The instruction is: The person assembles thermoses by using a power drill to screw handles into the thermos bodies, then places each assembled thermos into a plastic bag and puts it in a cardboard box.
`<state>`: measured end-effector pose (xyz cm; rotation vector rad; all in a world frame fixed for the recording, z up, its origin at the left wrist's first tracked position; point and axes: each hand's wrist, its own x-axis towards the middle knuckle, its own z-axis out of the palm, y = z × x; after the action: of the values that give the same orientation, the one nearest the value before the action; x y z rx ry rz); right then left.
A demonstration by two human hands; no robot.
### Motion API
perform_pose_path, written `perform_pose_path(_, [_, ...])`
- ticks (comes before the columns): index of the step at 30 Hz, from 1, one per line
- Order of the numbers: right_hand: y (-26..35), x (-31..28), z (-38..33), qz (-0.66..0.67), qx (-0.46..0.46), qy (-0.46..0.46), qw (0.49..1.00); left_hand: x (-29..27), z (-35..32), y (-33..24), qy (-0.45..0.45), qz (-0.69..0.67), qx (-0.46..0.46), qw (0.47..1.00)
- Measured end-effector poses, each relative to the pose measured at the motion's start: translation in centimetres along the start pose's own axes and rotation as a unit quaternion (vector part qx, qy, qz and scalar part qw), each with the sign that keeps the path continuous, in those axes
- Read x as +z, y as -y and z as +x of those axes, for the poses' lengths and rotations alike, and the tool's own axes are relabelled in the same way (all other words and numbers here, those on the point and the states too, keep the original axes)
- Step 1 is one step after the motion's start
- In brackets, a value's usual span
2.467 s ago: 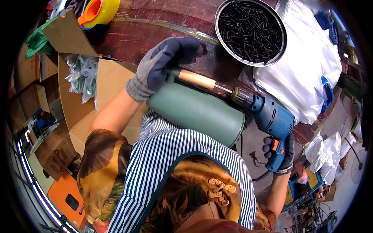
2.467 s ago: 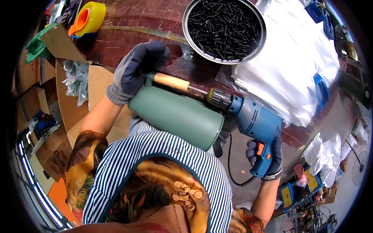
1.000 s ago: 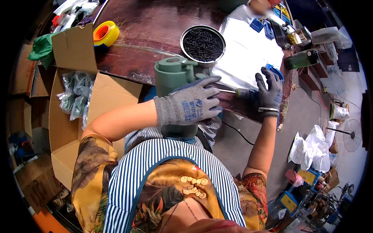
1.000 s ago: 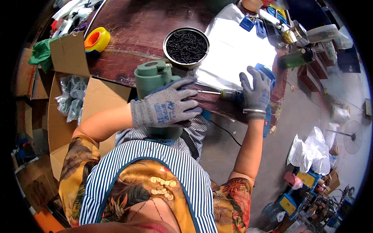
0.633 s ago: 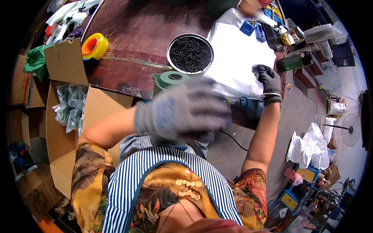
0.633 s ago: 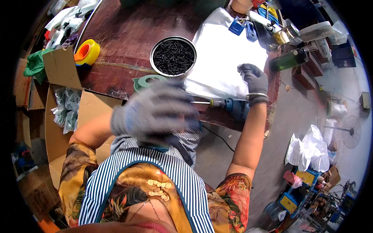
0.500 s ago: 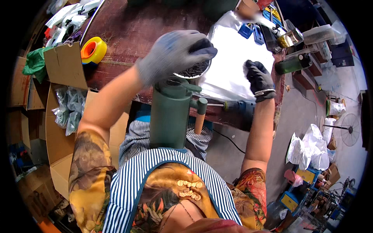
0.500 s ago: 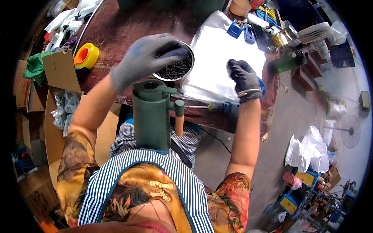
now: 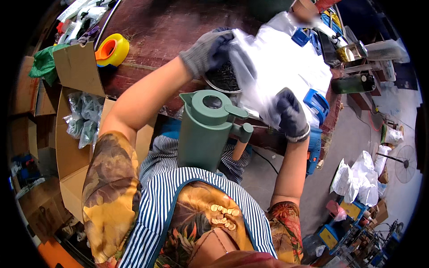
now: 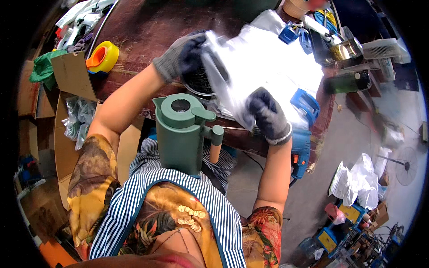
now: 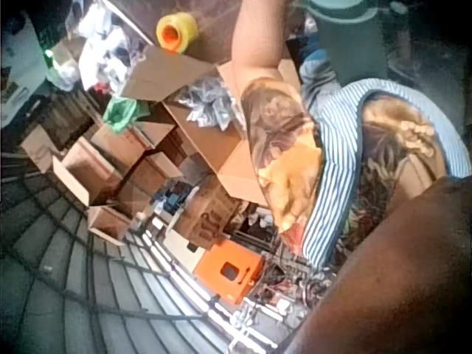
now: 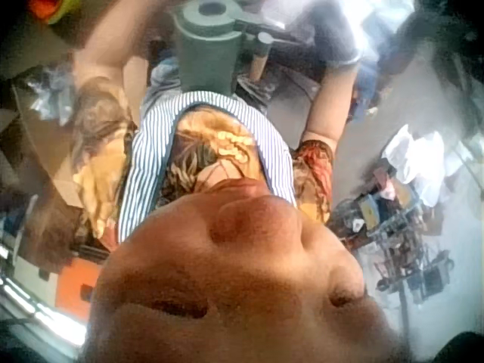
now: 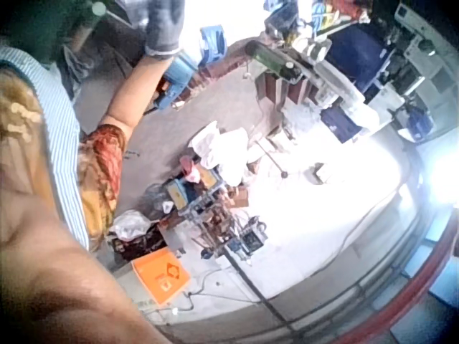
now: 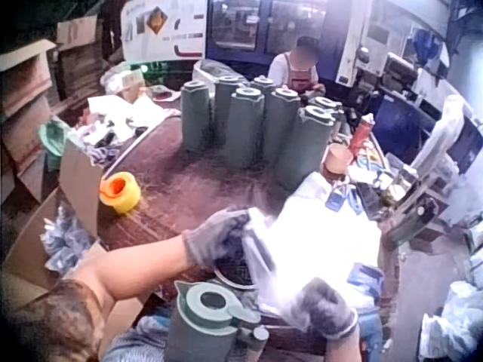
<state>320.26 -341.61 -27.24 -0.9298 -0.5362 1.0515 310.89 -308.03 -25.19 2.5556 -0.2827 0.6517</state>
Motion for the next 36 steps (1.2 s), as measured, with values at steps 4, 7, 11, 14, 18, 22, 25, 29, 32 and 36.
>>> perform_pose_path(4, [1.1, 5.6, -3.2, -0.167, -0.114, 0.130, 0.971, -5.4, -6.7, -5.1, 0.011, -0.513, -0.286, 0.809])
perform_pose_path(7, [1.7, 9.3, -3.9, -0.568, -0.183, 0.098, 0.796, -7.1, -13.1, -7.1, -0.037, -0.425, -0.132, 0.895])
perform_pose_path(11, [-3.3, 9.8, -6.8, -0.622, -0.205, -0.075, 0.752, -5.2, -19.8, -10.6, -0.037, -0.305, -0.173, 0.936])
perform_pose_path(14, [-8.5, 11.1, -11.6, -0.678, -0.203, -0.078, 0.702, -6.7, -23.6, -14.1, 0.121, -0.149, -0.120, 0.974])
perform_pose_path(18, [-18.1, 11.0, -21.3, -0.711, -0.112, -0.050, 0.693, -7.7, -29.8, -13.6, 0.377, -0.110, -0.081, 0.916])
perform_pose_path(22, [-13.7, 13.1, -20.4, -0.578, -0.043, -0.133, 0.804, -14.1, -17.4, -11.0, 0.074, -0.003, -0.067, 0.995])
perform_pose_path(25, [-14.1, 12.1, -19.4, -0.647, -0.021, -0.051, 0.761, -11.1, -5.2, -13.4, 0.012, -0.047, 0.083, 0.995])
perform_pose_path(29, [-13.8, 14.7, -19.6, -0.667, -0.047, -0.041, 0.742, -1.0, 4.4, -16.1, 0.495, 0.011, 0.238, 0.835])
perform_pose_path(32, [-14.7, 14.7, -20.0, -0.629, -0.038, -0.078, 0.773, -3.0, 0.2, -16.4, 0.589, 0.116, 0.179, 0.779])
perform_pose_path(36, [-15.4, 11.5, -19.0, -0.610, -0.009, -0.031, 0.792, -21.4, -17.0, -14.4, 0.217, 0.161, 0.011, 0.963])
